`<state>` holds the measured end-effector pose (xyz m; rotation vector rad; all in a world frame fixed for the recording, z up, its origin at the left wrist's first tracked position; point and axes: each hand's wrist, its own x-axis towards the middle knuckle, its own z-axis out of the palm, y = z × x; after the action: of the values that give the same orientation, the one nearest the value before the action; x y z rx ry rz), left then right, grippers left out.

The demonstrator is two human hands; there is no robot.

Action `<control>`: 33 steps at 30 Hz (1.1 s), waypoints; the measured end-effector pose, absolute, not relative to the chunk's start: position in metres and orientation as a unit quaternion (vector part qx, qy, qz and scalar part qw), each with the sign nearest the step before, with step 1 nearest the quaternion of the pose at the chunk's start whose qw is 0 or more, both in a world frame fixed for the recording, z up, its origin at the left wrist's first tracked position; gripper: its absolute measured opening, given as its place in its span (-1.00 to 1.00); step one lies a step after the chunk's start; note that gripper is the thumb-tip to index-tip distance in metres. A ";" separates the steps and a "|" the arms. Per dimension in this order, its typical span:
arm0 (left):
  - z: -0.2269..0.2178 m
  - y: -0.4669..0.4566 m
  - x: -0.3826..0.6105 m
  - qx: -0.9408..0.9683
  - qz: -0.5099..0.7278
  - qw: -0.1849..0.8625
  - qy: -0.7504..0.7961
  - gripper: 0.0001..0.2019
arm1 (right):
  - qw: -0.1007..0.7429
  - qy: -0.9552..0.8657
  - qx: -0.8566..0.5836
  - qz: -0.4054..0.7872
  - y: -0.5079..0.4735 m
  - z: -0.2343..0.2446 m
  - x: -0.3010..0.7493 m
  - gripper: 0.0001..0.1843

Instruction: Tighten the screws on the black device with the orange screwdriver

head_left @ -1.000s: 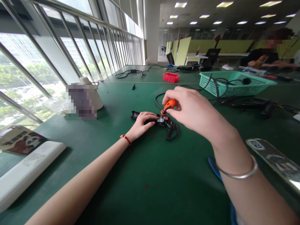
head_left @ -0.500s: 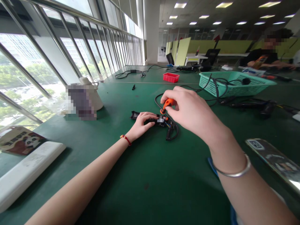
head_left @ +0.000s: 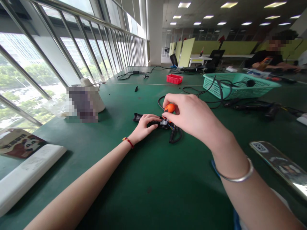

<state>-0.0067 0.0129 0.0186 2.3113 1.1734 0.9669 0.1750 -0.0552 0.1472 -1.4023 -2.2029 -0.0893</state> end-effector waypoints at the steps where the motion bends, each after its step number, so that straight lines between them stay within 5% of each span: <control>1: 0.018 0.013 -0.007 0.820 0.344 0.186 0.418 -0.73 | 0.267 -0.809 -0.523 -0.023 -0.054 0.147 0.173 -0.92; 7: 0.016 0.014 -0.008 0.813 0.352 0.190 0.423 -0.72 | 0.338 -0.805 -0.486 0.034 -0.044 0.128 0.168 -0.76; 11: 0.020 0.012 -0.009 0.822 0.353 0.179 0.409 -0.76 | 0.479 -0.740 -0.465 0.086 -0.050 0.091 0.179 -0.80; 17: 0.020 0.011 -0.008 0.835 0.350 0.121 0.407 -0.79 | 0.561 -0.653 -0.489 0.145 -0.069 0.046 0.194 -0.82; 28: 0.009 0.009 -0.004 0.825 0.272 -0.057 0.492 -0.39 | 0.494 -0.730 -0.459 0.109 -0.083 0.045 0.192 -0.92; 33: 0.009 0.013 -0.008 0.836 0.205 -0.074 0.504 -0.45 | 0.485 -0.716 -0.480 0.148 -0.081 0.047 0.201 -0.88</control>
<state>-0.0077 0.0129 0.0093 2.7578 1.6614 0.6768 0.2006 -0.0806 0.0472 -1.1680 -1.7435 0.3608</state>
